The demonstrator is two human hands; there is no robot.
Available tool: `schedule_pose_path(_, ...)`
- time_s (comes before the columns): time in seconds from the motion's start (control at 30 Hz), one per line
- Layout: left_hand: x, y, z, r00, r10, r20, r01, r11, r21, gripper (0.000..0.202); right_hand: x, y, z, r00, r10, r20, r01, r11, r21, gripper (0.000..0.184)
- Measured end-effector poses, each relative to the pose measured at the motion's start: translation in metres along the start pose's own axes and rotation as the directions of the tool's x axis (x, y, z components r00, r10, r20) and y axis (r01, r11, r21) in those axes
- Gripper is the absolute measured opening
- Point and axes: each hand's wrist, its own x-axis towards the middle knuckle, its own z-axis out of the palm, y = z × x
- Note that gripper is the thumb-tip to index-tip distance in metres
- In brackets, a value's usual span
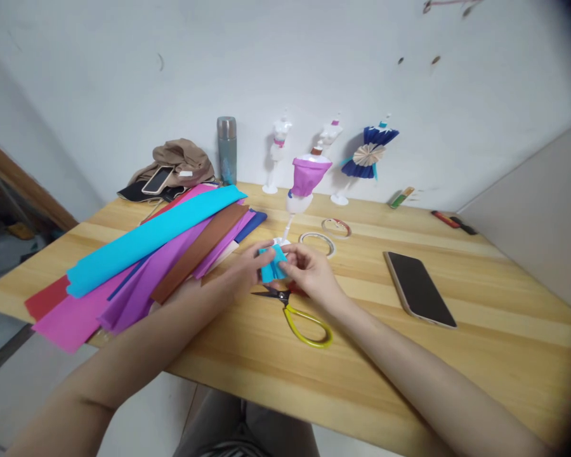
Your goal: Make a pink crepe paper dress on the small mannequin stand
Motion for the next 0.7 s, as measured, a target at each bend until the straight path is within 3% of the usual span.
schedule_pose_path(0.13, -0.005, 0.003, 0.004, 0.999, 0.005, -0.034, -0.001, 0.995, 0.098, 0.07, -0.004, 0.0, 0.002, 1.0, -0.016, 0.011, 0.015, 0.998, 0.053, 0.031)
schedule_pose_path(0.37, -0.002, 0.009, 0.0, 0.986, 0.024, -0.166, -0.002, 0.992, 0.13, 0.049, -0.001, -0.004, -0.008, 0.989, 0.145, -0.003, -0.14, 0.96, 0.243, 0.038)
schedule_pose_path(0.47, 0.001, 0.009, 0.0, 0.976, 0.021, -0.218, 0.004, 0.993, 0.114, 0.04, 0.0, -0.007, -0.011, 0.992, 0.122, -0.013, -0.115, 0.965, 0.234, 0.035)
schedule_pose_path(0.7, 0.002, 0.01, 0.0, 0.98, -0.019, -0.2, 0.029, 0.998, 0.049, 0.029, 0.0, -0.007, -0.013, 0.992, 0.129, -0.012, -0.124, 0.973, 0.195, 0.036)
